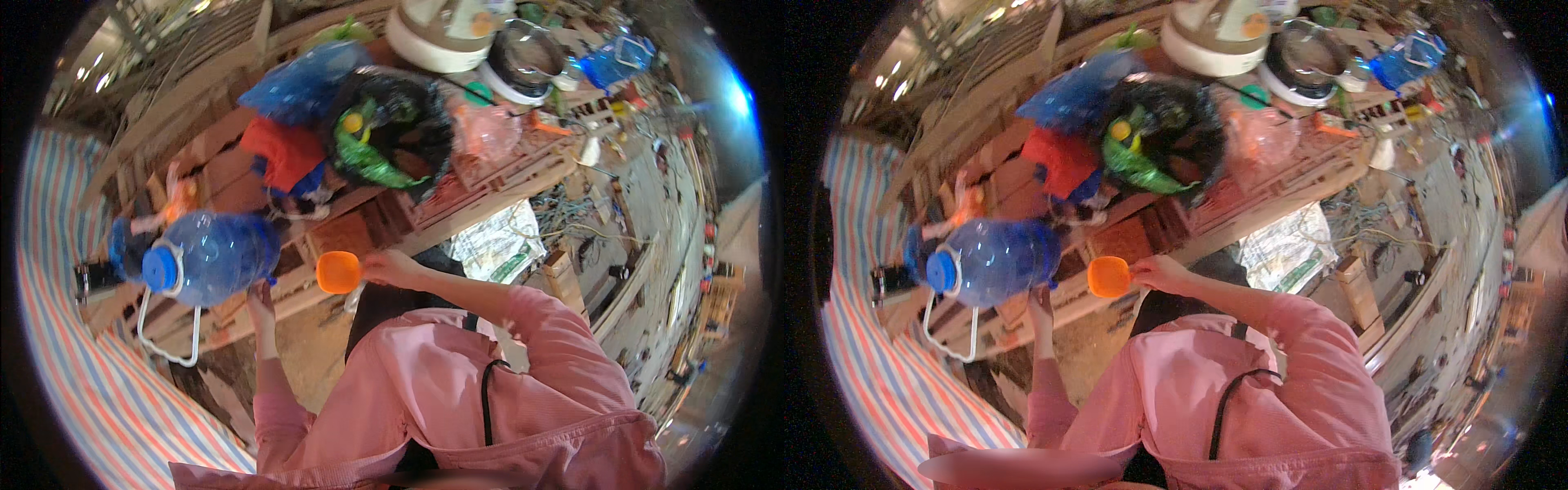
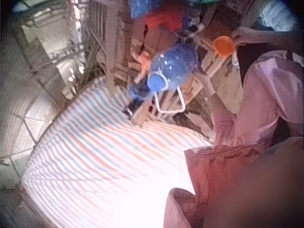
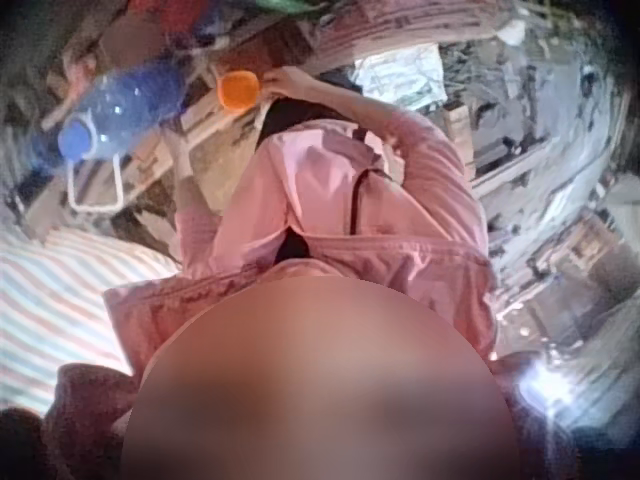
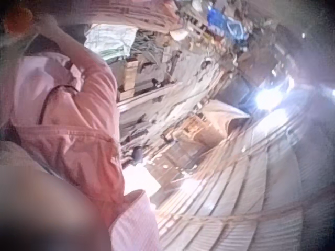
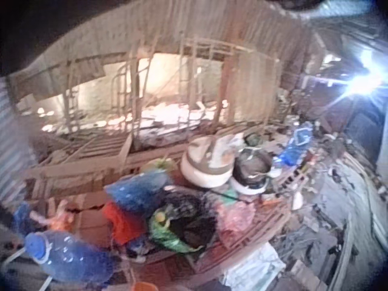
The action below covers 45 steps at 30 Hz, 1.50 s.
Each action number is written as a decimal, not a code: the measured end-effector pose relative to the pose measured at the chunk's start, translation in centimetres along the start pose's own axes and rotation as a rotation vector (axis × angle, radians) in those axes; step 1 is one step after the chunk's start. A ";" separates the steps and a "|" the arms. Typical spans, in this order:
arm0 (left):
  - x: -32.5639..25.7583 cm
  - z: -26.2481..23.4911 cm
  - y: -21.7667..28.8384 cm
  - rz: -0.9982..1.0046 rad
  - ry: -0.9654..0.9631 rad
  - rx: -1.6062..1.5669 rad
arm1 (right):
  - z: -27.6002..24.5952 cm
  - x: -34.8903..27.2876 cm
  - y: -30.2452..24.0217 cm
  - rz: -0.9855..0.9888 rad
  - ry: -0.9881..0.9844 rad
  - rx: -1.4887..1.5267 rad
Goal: The person pours water from a large blue dispenser into an orange cup and adds it to a pot on a hot plate. They then handle several plastic bags, removing a white bowl and a pink spoon, and place them on the table.
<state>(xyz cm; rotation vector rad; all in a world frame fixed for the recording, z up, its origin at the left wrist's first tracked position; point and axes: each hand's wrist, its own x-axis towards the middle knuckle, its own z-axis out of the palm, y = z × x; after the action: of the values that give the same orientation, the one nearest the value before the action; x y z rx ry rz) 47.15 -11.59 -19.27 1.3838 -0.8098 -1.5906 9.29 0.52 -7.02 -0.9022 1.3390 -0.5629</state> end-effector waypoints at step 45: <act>-27.7 20.0 -12.1 -0.288 0.333 1.154 | -68.0 -16.2 -7.6 -0.363 1.273 -1.491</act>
<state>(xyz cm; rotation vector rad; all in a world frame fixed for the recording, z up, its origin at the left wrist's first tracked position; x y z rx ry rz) 25.84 17.38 -14.55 2.5726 -1.4557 -0.9814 -58.72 -6.42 9.52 -2.2021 2.8885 -0.2922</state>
